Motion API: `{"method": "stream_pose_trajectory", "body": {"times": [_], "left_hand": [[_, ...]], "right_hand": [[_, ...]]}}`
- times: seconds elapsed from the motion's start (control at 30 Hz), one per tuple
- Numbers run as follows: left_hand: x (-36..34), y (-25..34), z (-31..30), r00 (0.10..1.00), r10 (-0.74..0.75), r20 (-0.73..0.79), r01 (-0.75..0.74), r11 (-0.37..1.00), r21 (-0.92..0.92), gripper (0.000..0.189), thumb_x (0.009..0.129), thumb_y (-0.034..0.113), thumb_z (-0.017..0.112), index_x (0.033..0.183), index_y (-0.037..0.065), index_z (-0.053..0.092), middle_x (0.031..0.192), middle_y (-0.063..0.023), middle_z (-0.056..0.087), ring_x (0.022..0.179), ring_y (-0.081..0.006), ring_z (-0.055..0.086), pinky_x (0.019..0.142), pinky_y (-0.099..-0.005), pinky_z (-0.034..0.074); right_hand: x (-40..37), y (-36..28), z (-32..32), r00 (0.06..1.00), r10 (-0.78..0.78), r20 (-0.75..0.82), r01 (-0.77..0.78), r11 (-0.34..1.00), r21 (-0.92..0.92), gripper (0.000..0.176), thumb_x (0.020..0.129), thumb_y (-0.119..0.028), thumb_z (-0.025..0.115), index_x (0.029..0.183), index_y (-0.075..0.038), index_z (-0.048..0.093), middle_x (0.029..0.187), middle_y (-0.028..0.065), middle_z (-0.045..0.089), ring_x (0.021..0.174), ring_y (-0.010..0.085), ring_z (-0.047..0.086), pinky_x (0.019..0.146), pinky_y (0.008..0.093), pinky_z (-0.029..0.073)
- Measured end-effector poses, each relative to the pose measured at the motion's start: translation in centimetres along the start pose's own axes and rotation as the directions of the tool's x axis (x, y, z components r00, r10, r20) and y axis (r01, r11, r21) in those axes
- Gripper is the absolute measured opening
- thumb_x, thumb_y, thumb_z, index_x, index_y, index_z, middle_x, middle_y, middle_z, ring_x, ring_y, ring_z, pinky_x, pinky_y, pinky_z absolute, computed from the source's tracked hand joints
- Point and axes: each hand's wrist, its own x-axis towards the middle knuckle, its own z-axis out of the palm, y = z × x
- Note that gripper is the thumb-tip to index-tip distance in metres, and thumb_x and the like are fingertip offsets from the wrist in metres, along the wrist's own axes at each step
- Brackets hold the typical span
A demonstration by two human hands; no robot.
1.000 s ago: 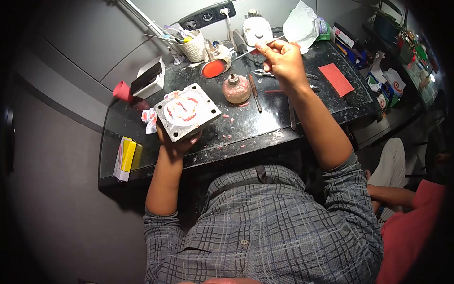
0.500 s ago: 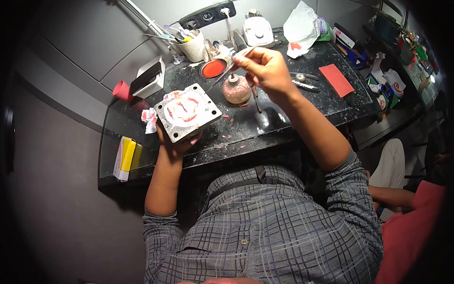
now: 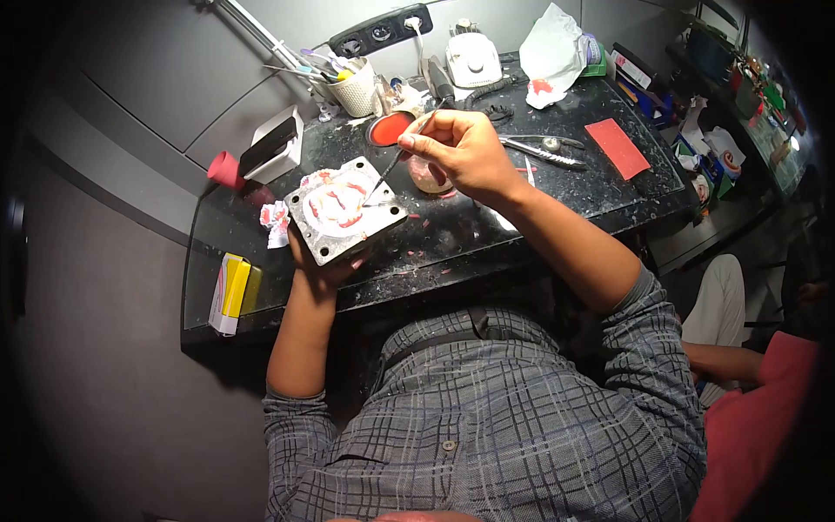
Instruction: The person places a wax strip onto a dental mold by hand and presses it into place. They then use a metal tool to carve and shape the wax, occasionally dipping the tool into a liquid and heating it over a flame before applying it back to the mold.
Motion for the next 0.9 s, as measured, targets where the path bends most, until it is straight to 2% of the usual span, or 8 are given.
{"method": "stream_pose_trajectory", "body": {"times": [0.17, 0.27, 0.47, 0.57, 0.7, 0.8, 0.87, 0.9], "left_hand": [[0.1, 0.0, -0.1, 0.999, 0.005, 0.042, -0.004, 1.000, -0.019, 0.069, 0.098, 0.071, 0.039, 0.140, 0.017, 0.049, 0.123, -0.0221, 0.066, 0.082, -0.0428, 0.074, 0.038, -0.0471, 0.056], [0.0, -0.1, 0.1, 1.000, 0.000, -0.028, -0.001, 1.000, -0.028, 0.072, 0.097, 0.072, 0.039, 0.141, 0.016, 0.049, 0.124, -0.0218, 0.066, 0.081, -0.0424, 0.075, 0.037, -0.0466, 0.056], [0.0, -0.1, -0.1, 1.000, -0.001, 0.026, 0.000, 1.000, 0.025, 0.075, 0.096, 0.075, 0.038, 0.141, 0.016, 0.049, 0.126, -0.0199, 0.066, 0.083, -0.0419, 0.075, 0.037, -0.0435, 0.055], [-0.2, -0.1, -0.7, 0.995, 0.009, 0.102, -0.010, 1.000, 0.010, 0.075, 0.097, 0.073, 0.039, 0.144, 0.015, 0.047, 0.127, -0.0185, 0.066, 0.095, -0.0404, 0.073, 0.041, -0.0427, 0.056], [0.0, 0.1, -4.2, 0.986, 0.062, 0.154, -0.080, 0.990, 0.114, 0.072, 0.097, 0.067, 0.043, 0.148, 0.017, 0.044, 0.136, -0.0149, 0.062, 0.110, -0.0357, 0.068, 0.045, -0.0406, 0.056], [0.2, 0.4, -4.4, 0.978, 0.086, 0.191, -0.122, 0.975, 0.185, 0.071, 0.097, 0.063, 0.045, 0.152, 0.018, 0.042, 0.142, -0.0125, 0.058, 0.121, -0.0326, 0.064, 0.048, -0.0393, 0.056], [0.0, 0.3, -2.8, 0.947, 0.052, 0.316, -0.042, 0.998, -0.039, 0.070, 0.096, 0.059, 0.047, 0.153, 0.019, 0.041, 0.150, -0.0101, 0.052, 0.122, -0.0306, 0.064, 0.049, -0.0393, 0.057], [0.1, 0.3, -5.5, 0.962, 0.058, 0.265, -0.034, 0.995, -0.095, 0.071, 0.095, 0.058, 0.049, 0.155, 0.020, 0.040, 0.153, -0.0110, 0.050, 0.123, -0.0310, 0.063, 0.048, -0.0413, 0.057]], "right_hand": [[0.0, -0.2, -0.3, 0.999, 0.046, -0.012, -0.047, 0.998, -0.050, 0.017, 0.099, -0.014, 0.073, 0.101, 0.003, 0.072, 0.090, 0.0079, 0.077, 0.077, 0.0076, 0.068, 0.063, 0.0211, 0.050], [0.0, 0.0, 0.0, 0.999, -0.029, -0.018, 0.028, 0.999, -0.031, 0.016, 0.099, -0.014, 0.073, 0.101, 0.002, 0.072, 0.089, 0.0073, 0.077, 0.071, 0.0055, 0.065, 0.056, 0.0202, 0.047], [-0.1, -0.1, -0.1, 0.999, -0.021, -0.024, 0.020, 1.000, -0.015, 0.015, 0.099, -0.014, 0.072, 0.099, 0.001, 0.073, 0.087, 0.0073, 0.076, 0.063, 0.0039, 0.060, 0.052, 0.0202, 0.044], [0.3, -1.0, -1.3, 0.982, -0.121, -0.146, 0.106, 0.988, -0.110, 0.016, 0.098, -0.014, 0.073, 0.095, 0.001, 0.073, 0.082, 0.0058, 0.074, 0.054, 0.0032, 0.052, 0.049, 0.0210, 0.041], [1.0, -0.9, -3.7, 0.906, -0.060, -0.419, -0.012, 0.986, -0.168, 0.016, 0.099, -0.016, 0.073, 0.091, -0.002, 0.071, 0.073, 0.0006, 0.070, 0.052, 0.0014, 0.048, 0.047, 0.0217, 0.037], [1.1, -0.6, -5.1, 0.889, -0.072, -0.452, -0.044, 0.970, -0.241, 0.017, 0.099, -0.017, 0.072, 0.089, -0.003, 0.070, 0.073, 0.0006, 0.070, 0.051, 0.0015, 0.048, 0.047, 0.0217, 0.037], [1.3, -0.2, -5.2, 0.887, -0.082, -0.455, -0.038, 0.968, -0.248, 0.018, 0.099, -0.016, 0.072, 0.088, -0.003, 0.069, 0.074, 0.0022, 0.072, 0.051, 0.0017, 0.048, 0.047, 0.0218, 0.037], [1.3, -0.2, -5.1, 0.888, -0.082, -0.452, -0.037, 0.968, -0.248, 0.018, 0.099, -0.016, 0.072, 0.088, -0.002, 0.069, 0.075, 0.0027, 0.073, 0.051, 0.0018, 0.048, 0.047, 0.0219, 0.037]]}}
